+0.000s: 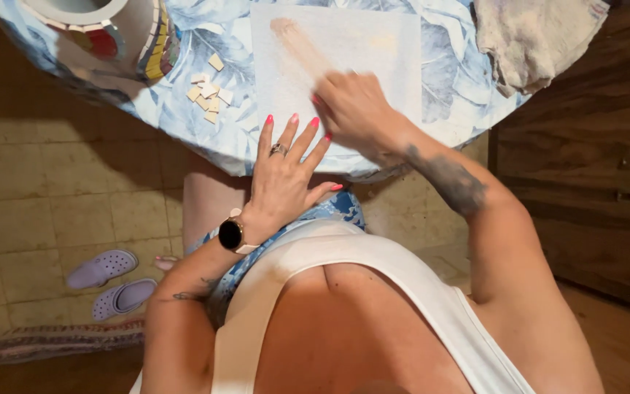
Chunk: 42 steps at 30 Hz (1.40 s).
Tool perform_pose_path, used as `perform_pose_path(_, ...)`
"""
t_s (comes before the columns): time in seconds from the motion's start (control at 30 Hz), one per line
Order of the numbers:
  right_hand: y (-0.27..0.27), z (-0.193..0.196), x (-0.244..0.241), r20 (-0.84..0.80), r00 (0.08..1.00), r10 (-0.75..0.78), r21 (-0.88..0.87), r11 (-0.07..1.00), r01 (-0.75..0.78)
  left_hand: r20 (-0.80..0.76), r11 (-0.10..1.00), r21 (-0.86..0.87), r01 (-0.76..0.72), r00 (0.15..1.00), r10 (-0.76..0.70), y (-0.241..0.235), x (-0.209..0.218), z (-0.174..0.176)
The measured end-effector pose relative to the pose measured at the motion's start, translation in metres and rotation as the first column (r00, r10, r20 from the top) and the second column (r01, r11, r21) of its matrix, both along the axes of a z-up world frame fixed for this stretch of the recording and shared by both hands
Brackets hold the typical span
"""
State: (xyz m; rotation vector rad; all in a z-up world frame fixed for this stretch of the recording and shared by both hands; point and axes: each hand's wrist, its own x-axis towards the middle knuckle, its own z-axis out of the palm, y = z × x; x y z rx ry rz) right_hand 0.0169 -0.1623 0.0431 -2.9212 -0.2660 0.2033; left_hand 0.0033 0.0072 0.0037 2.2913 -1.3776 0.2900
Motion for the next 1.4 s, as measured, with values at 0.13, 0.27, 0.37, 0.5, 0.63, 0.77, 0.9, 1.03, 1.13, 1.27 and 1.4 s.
perform_pose_path(0.13,0.004,-0.038,0.067,0.237,0.966,0.104,-0.01,0.994,-0.105,0.0,0.999,0.034,-0.011,1.0,0.011,0.0,-0.001,0.003)
perform_pose_path(0.27,-0.003,-0.039,0.065,0.304,0.939,0.162,-0.06,0.987,-0.151,-0.011,1.0,0.014,-0.014,1.0,0.014,0.0,-0.001,0.004)
perform_pose_path(0.37,-0.013,-0.015,0.006,0.17,0.981,0.092,-0.044,0.995,-0.085,-0.032,0.999,-0.041,-0.011,0.999,0.01,-0.002,-0.002,-0.003)
perform_pose_path(0.5,-0.043,-0.03,-0.067,0.098,0.994,0.056,-0.166,0.985,-0.039,-0.044,0.994,-0.109,0.004,0.999,-0.009,-0.002,0.001,-0.003)
perform_pose_path(0.63,-0.033,-0.03,-0.048,0.128,0.991,0.03,-0.155,0.988,-0.01,-0.041,0.994,-0.105,0.03,0.999,-0.035,-0.002,0.002,-0.003)
perform_pose_path(0.77,-0.01,-0.039,0.031,0.284,0.954,0.099,-0.043,0.995,-0.09,-0.034,0.998,-0.07,0.011,0.999,-0.013,-0.002,0.001,-0.004)
perform_pose_path(0.9,-0.004,-0.066,0.09,0.385,0.904,0.185,-0.095,0.982,-0.161,-0.038,0.999,-0.038,0.001,0.999,-0.002,-0.001,-0.001,-0.004)
perform_pose_path(1.03,-0.017,-0.034,0.022,0.288,0.94,0.185,-0.042,0.983,-0.181,-0.041,0.999,-0.034,0.0,0.999,-0.001,0.0,0.0,-0.005)
perform_pose_path(1.13,-0.029,-0.021,-0.043,0.137,0.985,0.109,-0.094,0.991,-0.096,-0.077,0.998,-0.061,0.012,0.997,-0.017,0.001,0.001,-0.001)
perform_pose_path(1.27,-0.039,-0.031,-0.06,0.111,0.993,0.044,-0.165,0.986,-0.025,-0.053,0.996,-0.087,0.032,0.998,-0.037,0.0,0.003,0.001)
perform_pose_path(1.4,-0.018,-0.038,0.003,0.261,0.962,0.08,-0.088,0.994,-0.058,-0.042,0.996,-0.078,0.037,0.998,-0.04,0.0,0.003,0.0)
